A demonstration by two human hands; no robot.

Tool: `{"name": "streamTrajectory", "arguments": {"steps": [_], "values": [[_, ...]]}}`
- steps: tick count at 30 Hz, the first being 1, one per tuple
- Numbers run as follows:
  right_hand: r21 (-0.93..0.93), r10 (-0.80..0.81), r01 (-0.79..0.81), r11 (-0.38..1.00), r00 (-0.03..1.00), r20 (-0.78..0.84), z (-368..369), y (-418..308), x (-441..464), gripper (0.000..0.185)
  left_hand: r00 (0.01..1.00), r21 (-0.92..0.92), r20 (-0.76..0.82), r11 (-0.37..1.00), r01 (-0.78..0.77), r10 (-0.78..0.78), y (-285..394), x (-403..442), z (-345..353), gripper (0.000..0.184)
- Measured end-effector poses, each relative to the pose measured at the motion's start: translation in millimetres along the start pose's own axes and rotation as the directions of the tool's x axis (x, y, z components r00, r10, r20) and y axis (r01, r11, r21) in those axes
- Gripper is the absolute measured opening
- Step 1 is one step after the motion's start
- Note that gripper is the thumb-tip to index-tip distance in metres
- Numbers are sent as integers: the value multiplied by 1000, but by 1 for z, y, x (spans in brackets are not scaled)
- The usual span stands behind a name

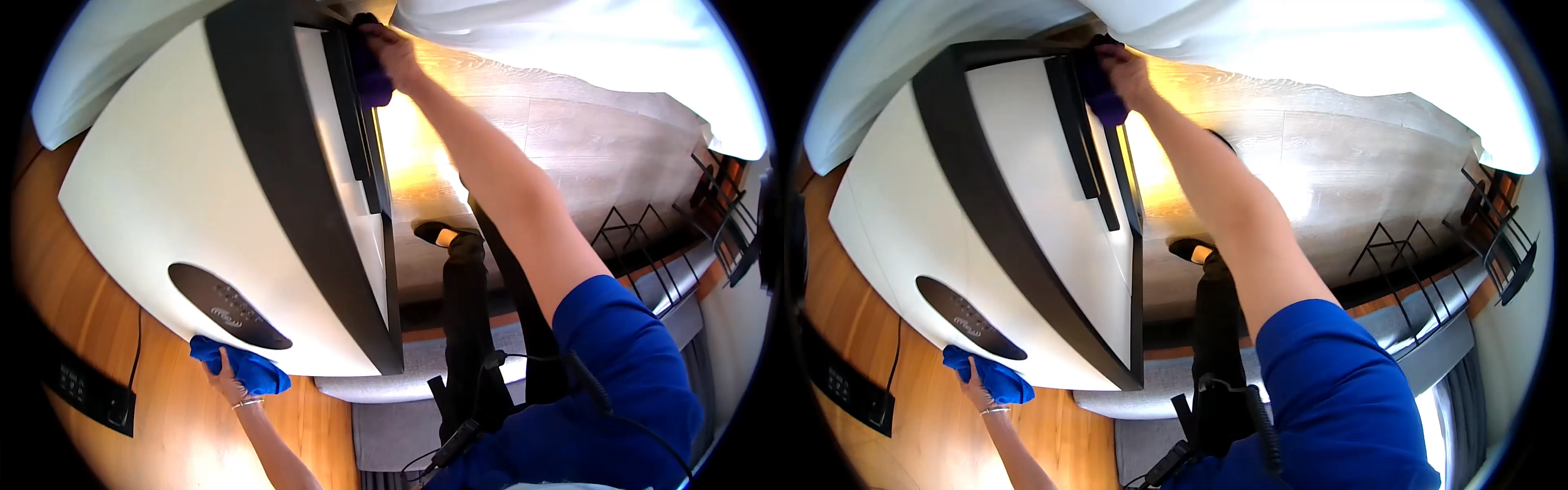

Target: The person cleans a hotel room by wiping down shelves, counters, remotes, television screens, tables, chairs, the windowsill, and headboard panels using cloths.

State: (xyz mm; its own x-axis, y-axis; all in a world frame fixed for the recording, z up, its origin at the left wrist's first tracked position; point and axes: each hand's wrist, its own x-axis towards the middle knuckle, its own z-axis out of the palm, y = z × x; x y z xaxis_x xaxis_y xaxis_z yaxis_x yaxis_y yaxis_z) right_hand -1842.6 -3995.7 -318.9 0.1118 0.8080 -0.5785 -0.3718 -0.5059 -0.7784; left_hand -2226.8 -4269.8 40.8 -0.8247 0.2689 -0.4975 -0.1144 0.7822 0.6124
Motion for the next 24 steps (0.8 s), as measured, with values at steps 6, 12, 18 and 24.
{"name": "streamTrajectory", "arguments": {"steps": [6, 12, 18, 24], "values": [[-921, 577, 72, 383, 760, 299, -76, 101, -239, 30, 1000, 98, -9, 995, 28, -28, -6, 6, -17, 55], [-676, 806, -466, 571, 476, 352, -97, 73, -305, 66, 997, 138, 38, 989, 60, -66, -2, 14, -19, 51], [-776, 626, -172, 607, 704, 334, -21, -26, -184, 39, 995, 110, 73, 993, 53, -61, -6, 19, -13, 50], [-859, 511, -23, 511, 812, 282, -15, -24, -197, 31, 997, 113, 57, 993, 38, -45, -4, 16, -8, 51]]}}
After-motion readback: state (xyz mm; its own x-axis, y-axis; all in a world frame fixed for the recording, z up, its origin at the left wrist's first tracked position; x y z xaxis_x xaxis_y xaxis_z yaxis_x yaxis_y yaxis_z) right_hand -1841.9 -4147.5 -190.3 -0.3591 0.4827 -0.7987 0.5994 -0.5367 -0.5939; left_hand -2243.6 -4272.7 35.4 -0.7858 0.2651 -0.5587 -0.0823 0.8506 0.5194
